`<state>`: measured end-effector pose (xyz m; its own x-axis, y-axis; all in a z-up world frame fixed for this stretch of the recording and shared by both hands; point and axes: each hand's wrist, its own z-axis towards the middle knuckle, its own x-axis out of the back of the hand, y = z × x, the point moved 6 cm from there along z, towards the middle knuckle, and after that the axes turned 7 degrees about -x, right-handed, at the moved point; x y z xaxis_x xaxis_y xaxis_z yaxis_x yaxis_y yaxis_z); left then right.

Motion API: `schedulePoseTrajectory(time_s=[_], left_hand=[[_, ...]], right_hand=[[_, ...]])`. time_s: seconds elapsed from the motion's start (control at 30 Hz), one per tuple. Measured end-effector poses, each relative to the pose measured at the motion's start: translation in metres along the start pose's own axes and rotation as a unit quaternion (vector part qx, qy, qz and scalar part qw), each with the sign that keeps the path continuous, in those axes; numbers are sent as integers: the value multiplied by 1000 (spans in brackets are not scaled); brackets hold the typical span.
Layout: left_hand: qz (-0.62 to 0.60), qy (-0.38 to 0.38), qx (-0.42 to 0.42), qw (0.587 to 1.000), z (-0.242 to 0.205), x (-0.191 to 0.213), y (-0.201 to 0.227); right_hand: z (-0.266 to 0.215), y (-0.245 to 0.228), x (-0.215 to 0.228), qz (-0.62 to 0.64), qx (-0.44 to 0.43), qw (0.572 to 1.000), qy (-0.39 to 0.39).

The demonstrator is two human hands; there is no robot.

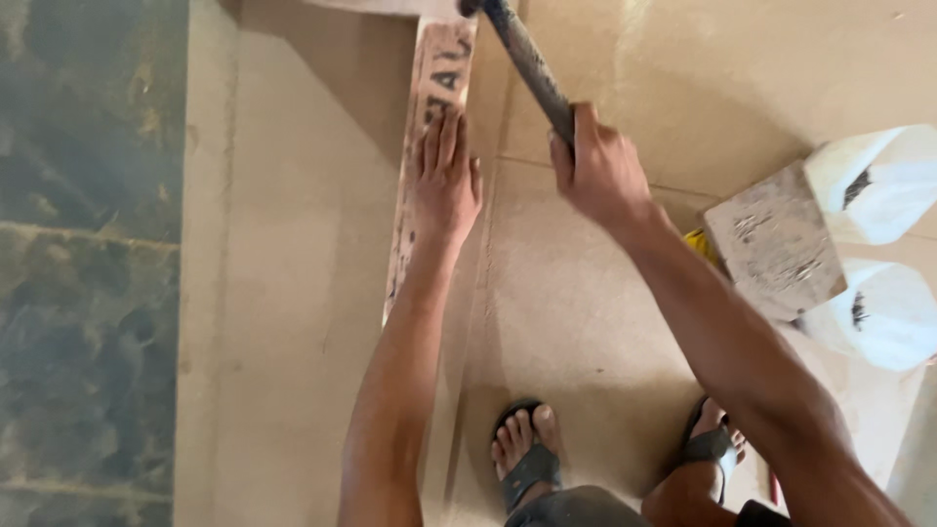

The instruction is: The person uses a hammer to drive nails into wooden boards to assemble a frame on a workshop floor. They position the boards by hand and retrieve nails from a container before hammering them in.

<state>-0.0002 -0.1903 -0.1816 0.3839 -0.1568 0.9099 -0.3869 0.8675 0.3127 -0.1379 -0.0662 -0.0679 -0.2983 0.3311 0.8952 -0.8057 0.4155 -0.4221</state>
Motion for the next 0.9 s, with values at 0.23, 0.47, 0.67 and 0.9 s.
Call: schedulePoseTrajectory(time_s=[0.23, 0.47, 0.67, 0.9], left_hand=[[-5, -12, 4, 1000, -6, -1, -1], [-16, -2, 1, 1000, -4, -1, 3], [2, -8, 0, 1000, -5, -1, 0], [0, 0, 1, 1000, -2, -1, 0]], right_hand=[[-15, 0, 11, 208, -20, 974, 87], [-6, 17, -4, 98, -22, 994, 30], [-6, 25, -22, 184, -37, 981, 49], [9, 13, -1, 137, 8, 990, 17]])
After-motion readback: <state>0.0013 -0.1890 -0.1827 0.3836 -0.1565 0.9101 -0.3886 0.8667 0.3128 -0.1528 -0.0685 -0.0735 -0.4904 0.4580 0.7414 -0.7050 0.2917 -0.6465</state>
